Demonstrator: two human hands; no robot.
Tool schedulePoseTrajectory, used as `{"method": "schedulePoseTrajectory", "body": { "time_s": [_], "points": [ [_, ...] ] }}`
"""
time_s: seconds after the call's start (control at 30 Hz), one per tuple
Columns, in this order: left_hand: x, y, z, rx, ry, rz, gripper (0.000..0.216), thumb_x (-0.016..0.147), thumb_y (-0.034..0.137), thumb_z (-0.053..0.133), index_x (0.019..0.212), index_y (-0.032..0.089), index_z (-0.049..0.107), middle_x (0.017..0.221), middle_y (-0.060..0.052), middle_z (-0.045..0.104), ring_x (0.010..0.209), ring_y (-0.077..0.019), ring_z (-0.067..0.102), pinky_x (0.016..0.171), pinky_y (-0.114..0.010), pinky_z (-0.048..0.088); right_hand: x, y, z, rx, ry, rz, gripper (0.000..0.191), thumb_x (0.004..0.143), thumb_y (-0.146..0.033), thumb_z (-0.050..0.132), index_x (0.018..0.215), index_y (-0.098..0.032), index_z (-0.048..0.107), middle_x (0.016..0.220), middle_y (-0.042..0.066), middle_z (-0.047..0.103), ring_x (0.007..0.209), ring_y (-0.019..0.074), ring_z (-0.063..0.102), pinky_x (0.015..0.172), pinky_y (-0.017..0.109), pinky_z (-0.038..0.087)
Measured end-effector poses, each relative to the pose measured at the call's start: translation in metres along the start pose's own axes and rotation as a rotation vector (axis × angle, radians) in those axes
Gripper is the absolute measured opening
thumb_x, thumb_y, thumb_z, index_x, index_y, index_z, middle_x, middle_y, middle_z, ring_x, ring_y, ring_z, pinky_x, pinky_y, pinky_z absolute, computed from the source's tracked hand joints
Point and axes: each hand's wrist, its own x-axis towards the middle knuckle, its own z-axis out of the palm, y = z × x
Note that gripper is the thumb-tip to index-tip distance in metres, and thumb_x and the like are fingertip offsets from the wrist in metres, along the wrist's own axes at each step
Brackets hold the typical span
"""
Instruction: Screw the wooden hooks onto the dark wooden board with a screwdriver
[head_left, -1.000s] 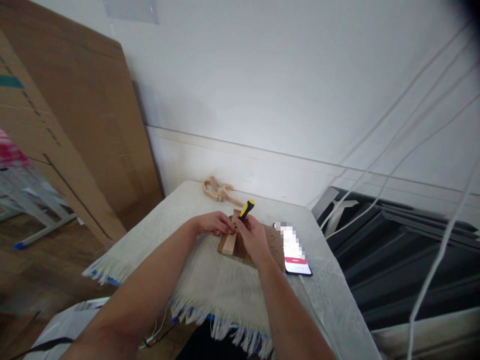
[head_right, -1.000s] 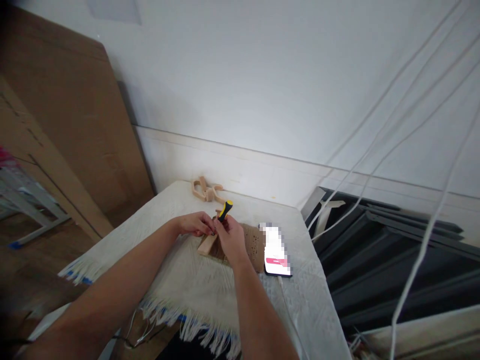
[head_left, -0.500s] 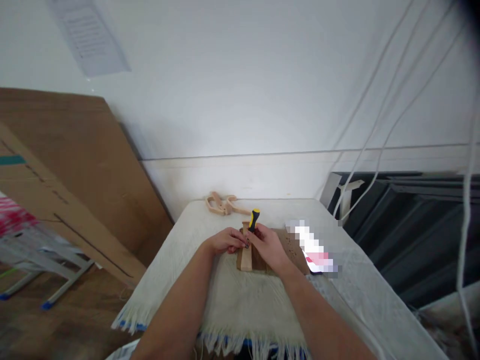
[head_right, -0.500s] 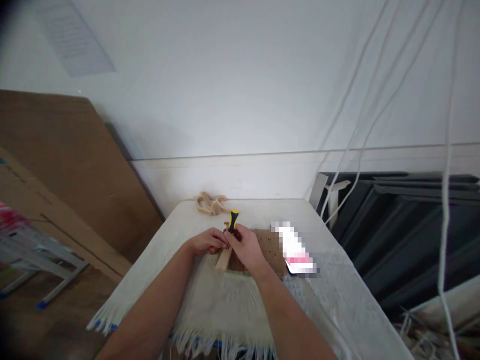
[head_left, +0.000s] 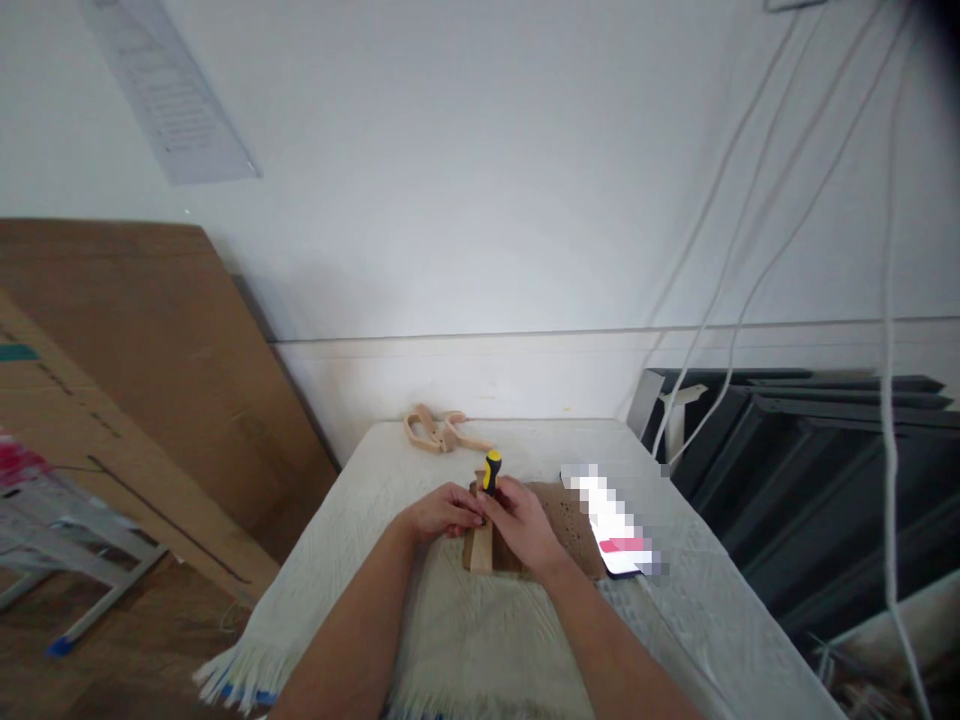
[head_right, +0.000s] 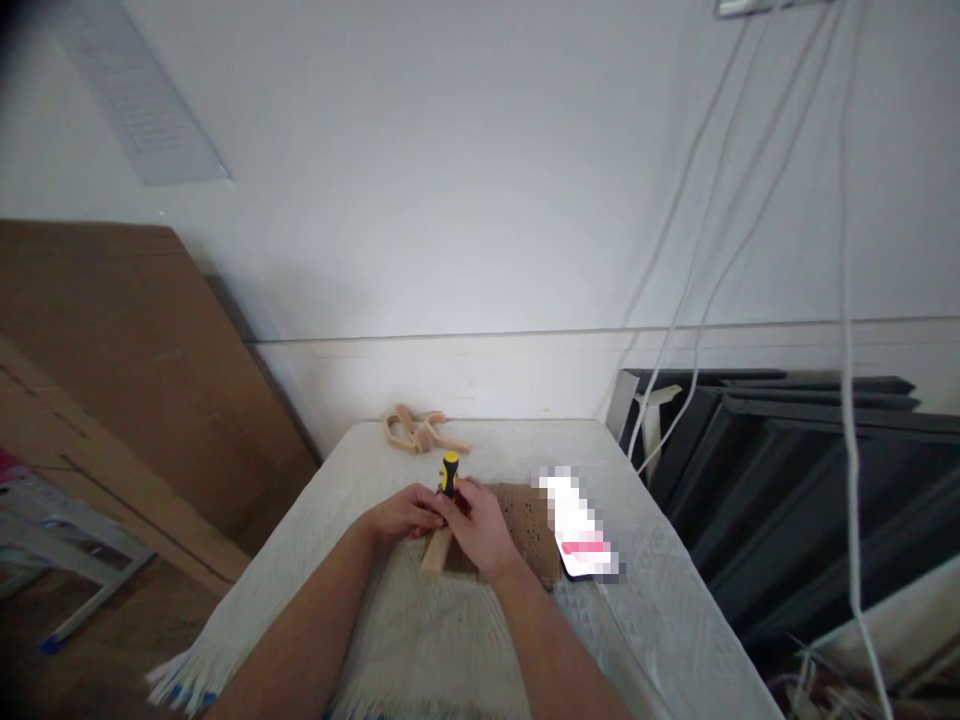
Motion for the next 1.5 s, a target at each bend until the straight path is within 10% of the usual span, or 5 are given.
{"method": "schedulePoseTrajectory", "body": {
  "time_s": [1.5],
  "points": [
    [-0.006, 0.000, 0.016, 0.107, 0.215, 0.026, 0.031, 0.068, 0.040, 0.068, 0.067, 0.009, 0.065, 0.043, 0.004, 0.042, 0.042, -0.0042, 0.032, 0.043, -0.018, 0.021, -0.001, 0.015, 0.007, 0.038, 0.068, 0.026, 0.021, 0.079, -0.030, 0.053, 0.097, -0.019, 0.055, 0.096, 0.008, 0.058, 0.090, 0.0209, 0.052, 0.081, 0.036, 0.041]
  ]
}}
